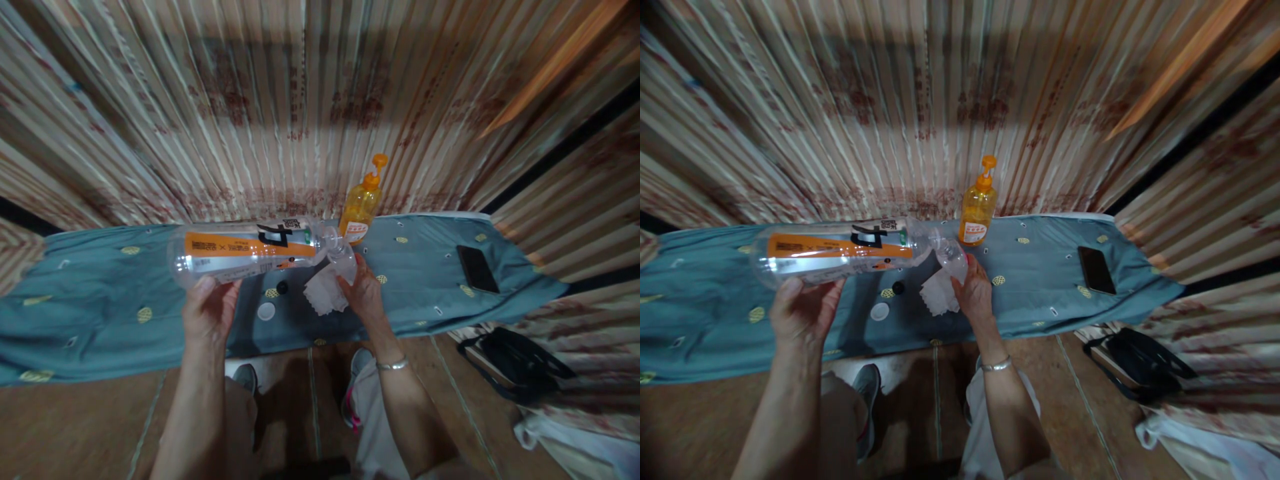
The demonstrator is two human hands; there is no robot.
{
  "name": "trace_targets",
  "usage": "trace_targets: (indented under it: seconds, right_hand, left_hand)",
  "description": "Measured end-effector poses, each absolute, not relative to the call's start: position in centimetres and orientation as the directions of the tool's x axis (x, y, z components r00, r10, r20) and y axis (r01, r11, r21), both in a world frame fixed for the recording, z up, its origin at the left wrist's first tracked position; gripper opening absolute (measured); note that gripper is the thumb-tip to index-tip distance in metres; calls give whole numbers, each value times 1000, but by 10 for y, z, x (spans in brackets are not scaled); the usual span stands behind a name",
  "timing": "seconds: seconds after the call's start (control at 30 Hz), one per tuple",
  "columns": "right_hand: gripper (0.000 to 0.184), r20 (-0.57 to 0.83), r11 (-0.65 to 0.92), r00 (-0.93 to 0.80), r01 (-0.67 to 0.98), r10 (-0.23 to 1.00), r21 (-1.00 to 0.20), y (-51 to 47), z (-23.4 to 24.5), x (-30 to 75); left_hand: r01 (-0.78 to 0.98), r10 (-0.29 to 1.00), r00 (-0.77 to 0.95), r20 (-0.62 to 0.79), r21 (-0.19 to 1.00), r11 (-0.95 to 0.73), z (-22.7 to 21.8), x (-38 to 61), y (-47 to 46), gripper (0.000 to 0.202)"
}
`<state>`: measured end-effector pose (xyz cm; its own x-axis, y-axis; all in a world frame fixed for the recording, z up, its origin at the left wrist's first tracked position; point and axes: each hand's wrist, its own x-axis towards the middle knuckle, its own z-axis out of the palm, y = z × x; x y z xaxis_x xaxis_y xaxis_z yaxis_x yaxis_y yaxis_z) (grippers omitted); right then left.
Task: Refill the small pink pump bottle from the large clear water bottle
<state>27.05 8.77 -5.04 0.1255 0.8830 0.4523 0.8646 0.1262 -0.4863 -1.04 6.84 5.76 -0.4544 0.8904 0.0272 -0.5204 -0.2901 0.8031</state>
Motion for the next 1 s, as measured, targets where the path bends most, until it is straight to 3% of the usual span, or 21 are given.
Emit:
trace_targets:
  seconds: [0.4, 0.53, 0.7, 1.0]
  right_hand:
    - [57, 497, 130, 124, 885, 859, -446, 88, -55, 271]
    - [57, 510, 131, 120, 894, 851, -428, 88, -54, 270]
    - [58, 438, 90, 135, 885, 889, -456, 88, -50, 269]
    - [57, 453, 107, 150, 863, 879, -494, 87, -49, 268]
  left_hand:
    - [-527, 884, -466, 31, 793, -306, 60, -9, 68, 35]
    - [-529, 880, -475, 25, 791, -308, 61, -8, 68, 40]
    - [-534, 890, -455, 40, 787, -308, 59, -9, 68, 46]
    - [-524, 889, -453, 61, 789, -321, 58, -9, 69, 42]
